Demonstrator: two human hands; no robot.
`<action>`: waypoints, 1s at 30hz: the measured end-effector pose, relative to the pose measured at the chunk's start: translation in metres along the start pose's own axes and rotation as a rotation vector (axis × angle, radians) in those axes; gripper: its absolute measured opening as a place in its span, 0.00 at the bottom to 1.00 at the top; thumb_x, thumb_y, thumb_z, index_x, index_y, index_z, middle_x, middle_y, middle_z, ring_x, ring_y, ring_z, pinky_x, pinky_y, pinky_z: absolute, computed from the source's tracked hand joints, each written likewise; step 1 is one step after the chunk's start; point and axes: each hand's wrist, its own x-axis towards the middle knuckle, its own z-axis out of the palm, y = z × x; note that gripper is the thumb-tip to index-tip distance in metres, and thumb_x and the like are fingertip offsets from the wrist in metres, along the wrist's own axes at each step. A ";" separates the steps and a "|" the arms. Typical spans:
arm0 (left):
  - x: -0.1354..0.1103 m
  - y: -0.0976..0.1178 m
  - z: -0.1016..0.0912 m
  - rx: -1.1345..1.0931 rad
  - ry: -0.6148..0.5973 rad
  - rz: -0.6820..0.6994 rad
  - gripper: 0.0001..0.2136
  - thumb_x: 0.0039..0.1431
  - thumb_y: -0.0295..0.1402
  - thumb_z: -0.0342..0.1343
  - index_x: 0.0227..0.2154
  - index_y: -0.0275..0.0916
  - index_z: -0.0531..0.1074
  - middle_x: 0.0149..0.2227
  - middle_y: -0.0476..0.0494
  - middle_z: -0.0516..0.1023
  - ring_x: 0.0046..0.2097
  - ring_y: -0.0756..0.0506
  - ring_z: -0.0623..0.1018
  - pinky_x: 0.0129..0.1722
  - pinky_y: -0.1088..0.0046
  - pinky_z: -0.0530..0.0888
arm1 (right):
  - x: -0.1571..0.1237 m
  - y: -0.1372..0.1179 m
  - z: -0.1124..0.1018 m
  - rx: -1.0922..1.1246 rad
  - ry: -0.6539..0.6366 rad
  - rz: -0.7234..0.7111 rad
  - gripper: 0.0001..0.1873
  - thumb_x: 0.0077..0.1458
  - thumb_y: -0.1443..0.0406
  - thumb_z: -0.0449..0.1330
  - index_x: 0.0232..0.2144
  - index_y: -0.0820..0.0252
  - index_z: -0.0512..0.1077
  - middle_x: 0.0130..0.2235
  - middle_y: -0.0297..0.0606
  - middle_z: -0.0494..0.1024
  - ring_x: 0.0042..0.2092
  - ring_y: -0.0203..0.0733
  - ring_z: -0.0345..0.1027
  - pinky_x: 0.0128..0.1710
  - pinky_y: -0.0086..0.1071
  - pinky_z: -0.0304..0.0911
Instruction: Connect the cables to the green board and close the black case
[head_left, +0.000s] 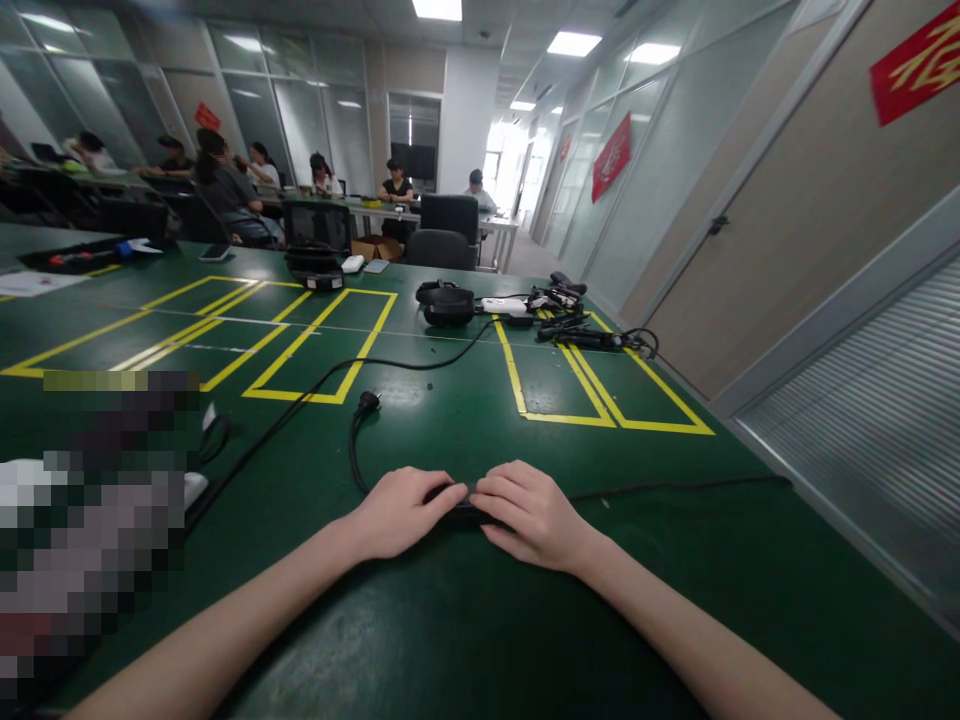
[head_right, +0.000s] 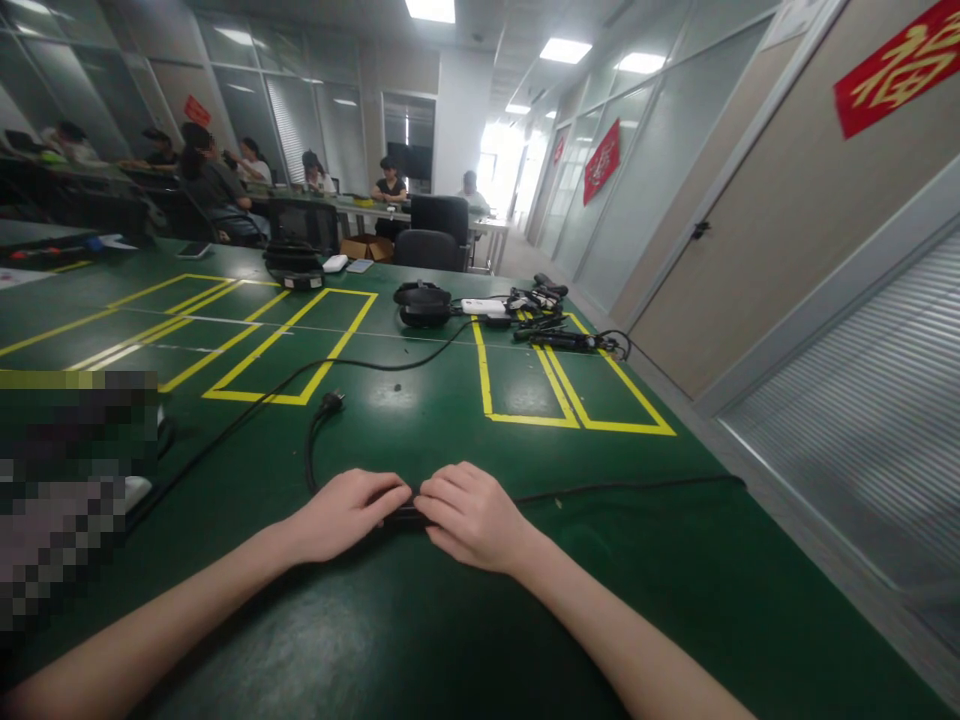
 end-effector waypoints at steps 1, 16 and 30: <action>0.000 0.000 -0.001 -0.020 -0.022 -0.023 0.23 0.72 0.48 0.45 0.31 0.39 0.77 0.28 0.47 0.78 0.31 0.45 0.76 0.31 0.71 0.67 | -0.001 0.000 0.000 -0.012 -0.005 -0.012 0.11 0.65 0.69 0.55 0.48 0.61 0.73 0.42 0.47 0.81 0.43 0.49 0.73 0.39 0.41 0.69; -0.002 -0.007 0.005 -0.054 0.112 0.048 0.15 0.56 0.46 0.66 0.37 0.41 0.76 0.30 0.51 0.77 0.31 0.47 0.74 0.30 0.74 0.67 | 0.000 0.000 -0.004 0.267 -0.251 0.500 0.13 0.69 0.58 0.56 0.48 0.57 0.74 0.42 0.41 0.83 0.39 0.44 0.77 0.39 0.33 0.68; -0.003 -0.002 0.009 0.074 0.073 0.117 0.12 0.67 0.44 0.55 0.41 0.41 0.74 0.38 0.45 0.81 0.37 0.43 0.78 0.36 0.70 0.70 | -0.004 0.002 -0.006 0.219 -0.258 0.446 0.14 0.71 0.60 0.52 0.50 0.58 0.74 0.41 0.41 0.82 0.41 0.44 0.77 0.40 0.34 0.68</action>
